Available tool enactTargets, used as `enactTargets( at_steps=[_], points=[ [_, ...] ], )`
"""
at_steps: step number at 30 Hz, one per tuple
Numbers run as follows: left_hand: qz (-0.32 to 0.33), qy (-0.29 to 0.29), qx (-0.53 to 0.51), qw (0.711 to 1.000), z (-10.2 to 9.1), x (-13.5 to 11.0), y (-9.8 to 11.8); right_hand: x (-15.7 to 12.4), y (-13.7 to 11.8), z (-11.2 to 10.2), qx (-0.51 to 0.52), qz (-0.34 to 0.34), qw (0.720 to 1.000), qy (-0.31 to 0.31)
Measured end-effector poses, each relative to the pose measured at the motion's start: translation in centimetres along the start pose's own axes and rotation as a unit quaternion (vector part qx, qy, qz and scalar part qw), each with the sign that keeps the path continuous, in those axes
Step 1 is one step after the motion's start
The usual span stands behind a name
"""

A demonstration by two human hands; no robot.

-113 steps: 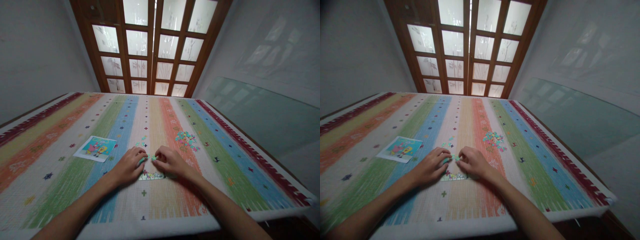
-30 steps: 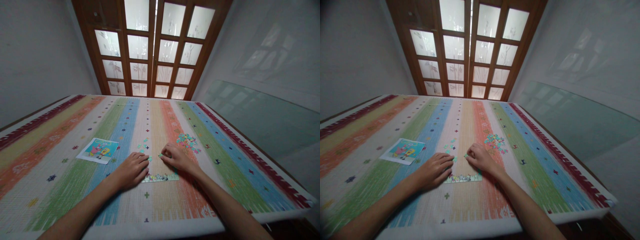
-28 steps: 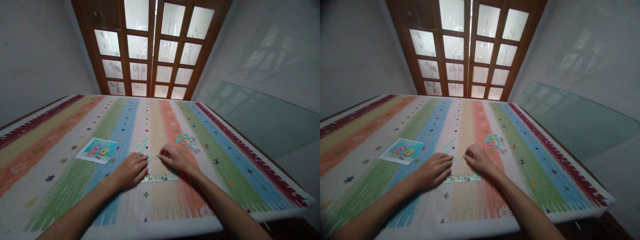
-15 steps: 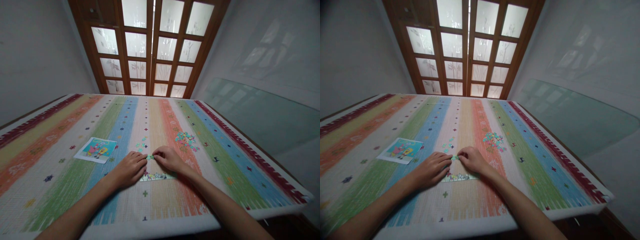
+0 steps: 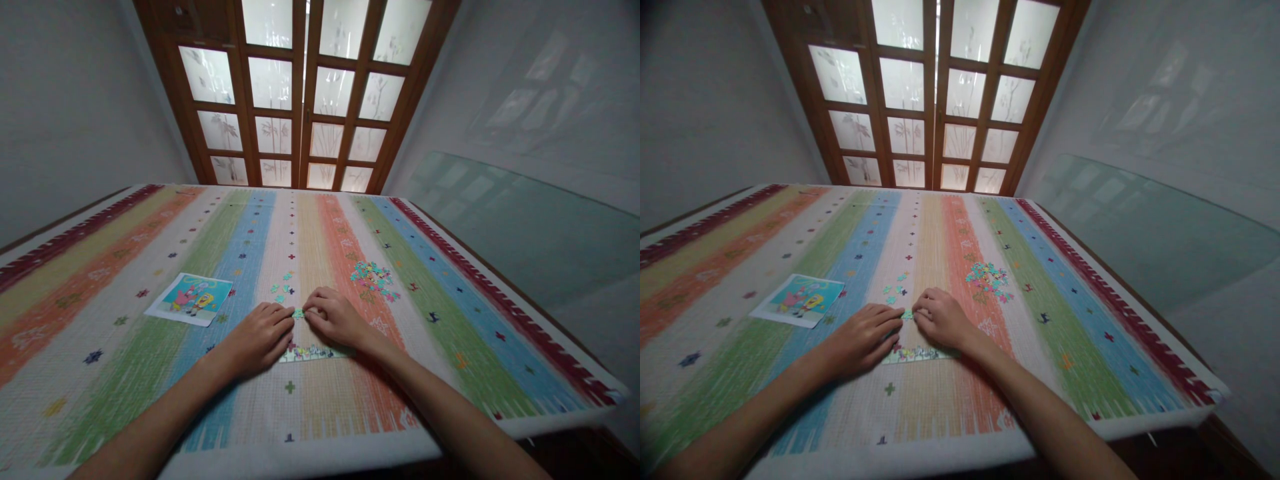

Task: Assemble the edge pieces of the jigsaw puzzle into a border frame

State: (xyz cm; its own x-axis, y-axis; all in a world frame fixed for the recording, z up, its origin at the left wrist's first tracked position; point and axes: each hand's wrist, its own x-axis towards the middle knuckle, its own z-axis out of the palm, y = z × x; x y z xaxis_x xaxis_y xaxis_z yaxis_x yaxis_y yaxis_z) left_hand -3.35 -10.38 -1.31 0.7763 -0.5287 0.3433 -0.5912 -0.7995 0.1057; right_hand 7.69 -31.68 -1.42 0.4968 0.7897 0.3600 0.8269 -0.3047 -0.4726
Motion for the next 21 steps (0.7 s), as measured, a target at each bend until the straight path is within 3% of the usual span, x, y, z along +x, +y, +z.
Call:
enactTargets(
  at_steps=[21],
  points=[
    [-0.008,-0.001,-0.028,1.0,-0.11,0.01,-0.01,-0.19,0.2,0.24,-0.084,-0.083,0.993,-0.03]
  ],
)
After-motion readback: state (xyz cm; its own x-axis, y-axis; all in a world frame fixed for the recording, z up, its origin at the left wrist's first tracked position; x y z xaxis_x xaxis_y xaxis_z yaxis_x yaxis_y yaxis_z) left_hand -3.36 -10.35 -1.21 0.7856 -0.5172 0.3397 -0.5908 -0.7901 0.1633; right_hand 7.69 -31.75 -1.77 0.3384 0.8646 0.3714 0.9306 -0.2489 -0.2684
